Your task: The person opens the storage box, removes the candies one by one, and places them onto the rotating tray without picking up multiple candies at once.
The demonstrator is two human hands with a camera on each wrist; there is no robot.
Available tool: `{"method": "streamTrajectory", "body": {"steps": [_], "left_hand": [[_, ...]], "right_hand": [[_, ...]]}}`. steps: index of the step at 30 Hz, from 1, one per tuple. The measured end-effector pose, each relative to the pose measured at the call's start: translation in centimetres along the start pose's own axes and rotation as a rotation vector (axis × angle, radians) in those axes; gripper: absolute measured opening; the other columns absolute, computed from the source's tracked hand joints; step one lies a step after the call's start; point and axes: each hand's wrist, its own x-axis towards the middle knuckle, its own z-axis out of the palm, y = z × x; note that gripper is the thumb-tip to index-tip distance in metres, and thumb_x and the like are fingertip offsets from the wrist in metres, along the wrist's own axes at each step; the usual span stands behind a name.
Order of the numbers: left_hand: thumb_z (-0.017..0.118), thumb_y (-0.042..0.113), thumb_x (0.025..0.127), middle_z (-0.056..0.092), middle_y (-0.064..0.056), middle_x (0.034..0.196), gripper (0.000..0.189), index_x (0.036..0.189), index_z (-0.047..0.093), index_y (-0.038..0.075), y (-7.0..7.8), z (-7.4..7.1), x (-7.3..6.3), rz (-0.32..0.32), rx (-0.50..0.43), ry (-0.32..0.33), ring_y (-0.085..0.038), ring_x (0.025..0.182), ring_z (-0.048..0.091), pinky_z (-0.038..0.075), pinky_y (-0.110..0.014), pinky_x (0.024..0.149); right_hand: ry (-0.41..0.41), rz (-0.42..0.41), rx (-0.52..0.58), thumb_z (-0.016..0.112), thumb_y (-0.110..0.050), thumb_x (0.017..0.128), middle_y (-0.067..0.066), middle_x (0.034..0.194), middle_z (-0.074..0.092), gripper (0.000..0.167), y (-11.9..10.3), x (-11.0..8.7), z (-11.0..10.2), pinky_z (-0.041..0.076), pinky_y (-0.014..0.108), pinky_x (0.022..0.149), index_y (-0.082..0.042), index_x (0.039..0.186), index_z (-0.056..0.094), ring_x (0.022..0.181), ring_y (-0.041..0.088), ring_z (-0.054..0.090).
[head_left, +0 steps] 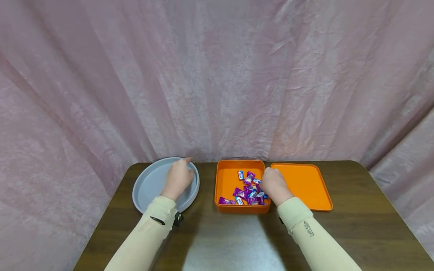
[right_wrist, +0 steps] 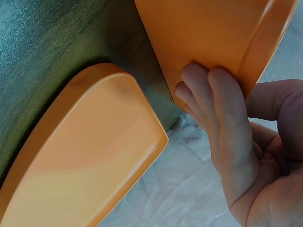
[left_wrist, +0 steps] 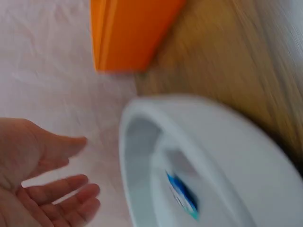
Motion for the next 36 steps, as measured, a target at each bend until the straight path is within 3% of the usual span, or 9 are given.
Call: {"method": "streamTrajectory", "body": {"steps": [6,11,16,21,28,36], "left_hand": [[0.067,0.022,0.085,0.066,-0.005,0.118,0.038,0.122,0.063,0.013,4.3,1.0,-0.3,0.167,-0.088,0.011,-0.023,0.105,0.063,0.052,-0.04,0.086],[0.068,0.025,0.085,0.066,-0.004,0.117,0.037,0.119,0.065,0.012,7.1,3.0,-1.6,0.297,-0.101,-0.063,-0.022,0.109,0.061,0.048,-0.037,0.095],[0.068,0.031,0.085,0.067,0.0,0.117,0.036,0.118,0.066,0.016,8.8,5.5,-3.0,0.386,-0.097,-0.204,-0.019,0.109,0.061,0.047,-0.036,0.097],[0.069,0.03,0.085,0.069,0.002,0.11,0.033,0.115,0.068,0.016,9.3,7.7,-3.7,0.471,-0.078,-0.254,-0.014,0.099,0.064,0.051,-0.029,0.09],[0.068,0.029,0.085,0.07,0.001,0.105,0.031,0.113,0.069,0.016,9.8,9.0,-4.2,0.48,-0.071,-0.309,-0.012,0.09,0.064,0.052,-0.027,0.085],[0.068,0.034,0.084,0.069,0.001,0.108,0.033,0.113,0.069,0.019,9.8,9.5,-4.3,0.376,-0.028,-0.355,-0.013,0.093,0.062,0.051,-0.031,0.089]], "right_hand": [[0.011,-0.002,0.005,0.074,-0.014,0.075,0.012,0.077,0.062,0.031,0.1,0.3,-0.1,0.055,0.038,0.062,0.006,0.096,0.063,0.061,0.022,0.056],[0.013,-0.001,-0.005,0.074,-0.015,0.075,0.012,0.076,0.063,0.03,0.2,0.3,0.0,0.055,0.037,0.06,0.006,0.095,0.063,0.06,0.022,0.056],[0.043,-0.022,-0.026,0.073,-0.014,0.075,0.012,0.074,0.063,0.027,0.2,0.3,0.2,0.055,0.038,0.059,0.006,0.091,0.064,0.059,0.022,0.056],[0.049,-0.022,-0.041,0.072,-0.015,0.075,0.012,0.072,0.062,0.026,0.1,0.1,0.3,0.055,0.037,0.059,0.006,0.089,0.064,0.059,0.023,0.055],[0.035,-0.004,-0.023,0.073,-0.016,0.075,0.012,0.073,0.062,0.028,0.2,0.1,0.5,0.055,0.037,0.06,0.005,0.091,0.064,0.059,0.022,0.055],[0.023,0.012,-0.015,0.073,-0.015,0.074,0.013,0.074,0.062,0.029,0.0,0.0,0.3,0.056,0.038,0.062,0.006,0.092,0.064,0.06,0.023,0.056]]}}
